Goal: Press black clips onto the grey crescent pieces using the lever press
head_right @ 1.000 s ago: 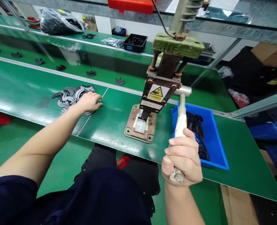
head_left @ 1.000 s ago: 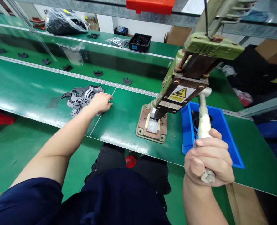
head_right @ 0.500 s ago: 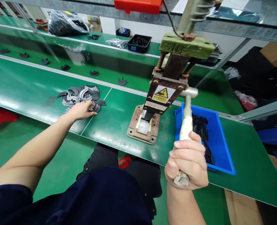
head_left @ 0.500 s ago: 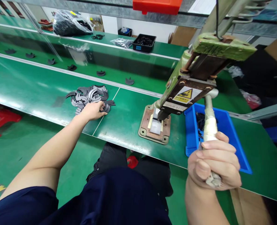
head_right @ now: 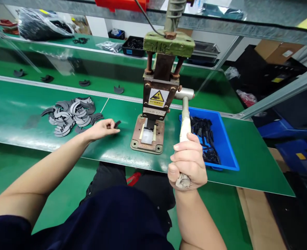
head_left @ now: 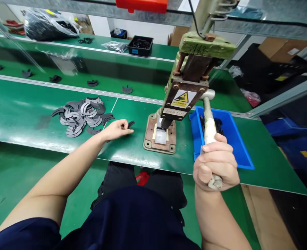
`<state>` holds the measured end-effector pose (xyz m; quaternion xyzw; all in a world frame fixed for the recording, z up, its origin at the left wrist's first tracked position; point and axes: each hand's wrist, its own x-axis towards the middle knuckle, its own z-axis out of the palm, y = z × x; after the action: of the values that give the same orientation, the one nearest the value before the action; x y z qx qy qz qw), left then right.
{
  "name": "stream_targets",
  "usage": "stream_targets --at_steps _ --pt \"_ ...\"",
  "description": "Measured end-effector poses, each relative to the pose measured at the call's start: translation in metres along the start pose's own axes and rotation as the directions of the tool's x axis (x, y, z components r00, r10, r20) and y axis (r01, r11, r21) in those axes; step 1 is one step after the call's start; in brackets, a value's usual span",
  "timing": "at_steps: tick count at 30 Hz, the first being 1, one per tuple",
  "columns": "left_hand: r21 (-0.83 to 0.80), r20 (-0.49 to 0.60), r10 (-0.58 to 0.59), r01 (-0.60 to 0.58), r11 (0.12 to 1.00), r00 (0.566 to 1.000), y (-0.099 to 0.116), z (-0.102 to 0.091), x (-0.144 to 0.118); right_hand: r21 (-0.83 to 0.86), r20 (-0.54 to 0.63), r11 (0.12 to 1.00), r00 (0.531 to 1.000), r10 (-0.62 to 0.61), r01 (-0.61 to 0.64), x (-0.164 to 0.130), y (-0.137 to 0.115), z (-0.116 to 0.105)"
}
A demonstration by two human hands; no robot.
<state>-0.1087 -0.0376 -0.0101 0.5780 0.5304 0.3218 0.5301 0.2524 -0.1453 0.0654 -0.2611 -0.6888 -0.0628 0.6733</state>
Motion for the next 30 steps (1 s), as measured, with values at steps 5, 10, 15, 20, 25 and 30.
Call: stream_targets --at_steps 5,10,15,20,25,30 --pt "-0.180 0.053 0.014 -0.005 0.984 0.999 0.019 0.049 0.022 0.000 -0.014 1.000 1.000 0.003 -0.003 0.000 -0.001 0.002" --pt "-0.262 0.123 -0.065 0.096 0.960 0.990 0.041 0.084 0.047 -0.004 0.001 1.000 1.000 0.018 -0.018 0.001 -0.004 0.001" --pt "-0.195 0.142 -0.127 0.154 0.969 0.982 0.056 0.101 0.060 -0.005 0.003 1.000 1.000 0.011 -0.011 0.001 -0.003 0.000" --pt "-0.110 0.140 -0.120 0.136 0.985 0.983 0.056 0.106 0.071 -0.013 0.017 1.000 1.000 0.008 -0.008 0.000 -0.003 -0.001" --pt "-0.003 0.144 -0.070 0.071 0.997 0.987 0.062 0.108 0.082 -0.010 -0.014 1.000 1.000 0.017 -0.017 -0.001 -0.003 0.001" --pt "0.108 0.127 -0.084 0.070 0.992 0.988 0.065 0.115 0.082 0.008 -0.011 1.000 1.000 0.006 -0.006 -0.001 -0.002 0.002"
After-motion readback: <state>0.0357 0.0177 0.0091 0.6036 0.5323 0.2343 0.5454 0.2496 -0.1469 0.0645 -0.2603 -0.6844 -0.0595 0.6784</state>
